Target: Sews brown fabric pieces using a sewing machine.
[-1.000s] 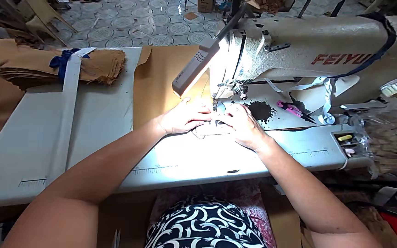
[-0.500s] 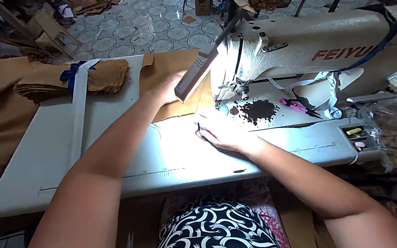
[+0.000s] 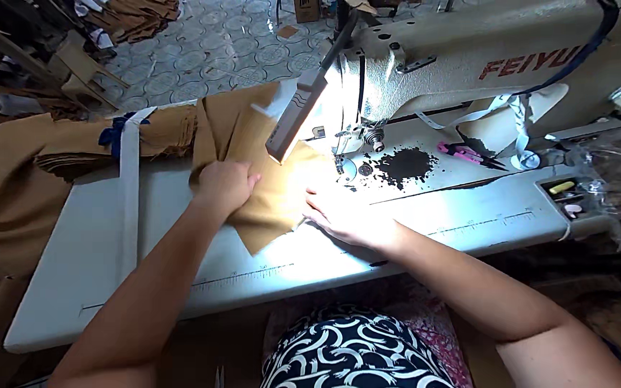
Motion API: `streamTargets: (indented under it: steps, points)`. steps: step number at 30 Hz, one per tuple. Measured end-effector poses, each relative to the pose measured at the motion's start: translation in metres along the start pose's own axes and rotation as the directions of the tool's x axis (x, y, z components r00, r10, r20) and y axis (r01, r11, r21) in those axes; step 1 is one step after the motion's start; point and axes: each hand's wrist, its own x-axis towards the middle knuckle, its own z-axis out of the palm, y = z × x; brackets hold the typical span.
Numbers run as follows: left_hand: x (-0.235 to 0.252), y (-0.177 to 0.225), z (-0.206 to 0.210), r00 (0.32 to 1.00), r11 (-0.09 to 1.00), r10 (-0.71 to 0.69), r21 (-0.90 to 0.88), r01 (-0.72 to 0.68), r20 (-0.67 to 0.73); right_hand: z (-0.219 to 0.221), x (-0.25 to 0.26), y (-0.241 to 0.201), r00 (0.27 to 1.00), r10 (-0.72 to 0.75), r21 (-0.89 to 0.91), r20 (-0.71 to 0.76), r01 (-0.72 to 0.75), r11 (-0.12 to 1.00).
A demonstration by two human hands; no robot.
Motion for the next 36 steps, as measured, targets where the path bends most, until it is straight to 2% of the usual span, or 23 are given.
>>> streamTargets:
  steps: [3, 5, 10, 11, 13, 15, 16, 17, 19, 22, 24, 26, 29, 31, 34, 36]
  points:
    - [-0.067, 0.019, 0.008, 0.997, 0.998, -0.058, -0.004, 0.058, 0.047, -0.006, -0.025, -0.001, 0.994, 0.043, 0.043, -0.099, -0.039, 0.998]
    - [-0.101, 0.04, 0.005, 0.982, 0.996, -0.09, 0.002, 0.091, 0.166, -0.008, -0.035, 0.001, 0.99, 0.085, 0.031, -0.117, -0.082, 0.996]
    - [-0.13, 0.074, 0.001, 0.945, 0.999, -0.02, 0.053, 0.003, 0.326, -0.007, -0.049, 0.003, 0.985, 0.153, -0.056, -0.075, -0.158, 0.986]
    - [-0.127, 0.074, -0.003, 0.941, 0.999, -0.003, 0.037, -0.01, 0.339, -0.007, -0.05, 0.005, 0.986, 0.155, -0.038, -0.065, -0.158, 0.987]
    - [-0.108, 0.059, -0.014, 0.963, 0.999, 0.036, -0.034, -0.027, 0.266, -0.008, -0.052, 0.007, 0.986, 0.159, -0.016, -0.055, -0.16, 0.987]
    - [-0.066, 0.026, -0.02, 0.997, 0.993, 0.072, -0.091, -0.071, 0.003, -0.007, -0.055, 0.007, 0.986, 0.145, -0.028, -0.078, -0.148, 0.989]
    - [-0.034, 0.003, -0.019, 0.981, 0.992, 0.098, -0.059, -0.11, -0.169, -0.006, -0.057, 0.007, 0.987, 0.144, -0.042, -0.072, -0.147, 0.988]
    - [-0.004, -0.015, -0.026, 0.967, 0.993, 0.079, -0.063, -0.097, -0.242, -0.006, -0.058, 0.007, 0.988, 0.144, -0.054, -0.06, -0.147, 0.988]
    - [0.047, -0.042, -0.041, 0.976, 0.985, 0.01, -0.166, -0.047, -0.217, -0.007, -0.059, 0.006, 0.989, 0.139, -0.069, -0.043, -0.141, 0.988]
    - [0.1, -0.083, -0.015, 0.985, 0.966, 0.063, -0.24, -0.1, -0.158, -0.008, -0.06, 0.009, 0.991, 0.128, -0.066, -0.035, -0.13, 0.989]
    - [0.105, -0.091, 0.001, 0.978, 0.959, 0.128, -0.231, -0.164, -0.164, -0.009, -0.06, 0.011, 0.993, 0.112, -0.059, -0.049, -0.115, 0.992]
    - [0.09, -0.089, -0.005, 0.976, 0.963, 0.11, -0.221, -0.151, -0.185, -0.009, -0.058, 0.012, 0.994, 0.096, -0.049, -0.059, -0.099, 0.994]
    - [0.038, -0.099, -0.034, 0.966, 0.982, -0.049, -0.189, 0.0, -0.252, -0.009, -0.054, 0.015, 0.997, 0.067, -0.041, -0.048, -0.069, 0.997]
    - [-0.012, -0.113, -0.06, 0.93, 0.963, -0.234, -0.197, 0.182, -0.285, -0.009, -0.051, 0.016, 0.997, 0.071, -0.029, -0.017, -0.071, 0.997]
    - [-0.078, -0.139, -0.071, 0.786, 0.824, -0.562, -0.253, 0.507, -0.257, -0.007, -0.046, 0.016, 0.999, 0.05, -0.014, -0.016, -0.05, 0.999]
    - [-0.095, -0.159, -0.057, 0.674, 0.707, -0.707, -0.254, 0.66, -0.215, -0.005, -0.045, 0.014, 0.999, 0.031, -0.011, -0.045, -0.031, 0.999]
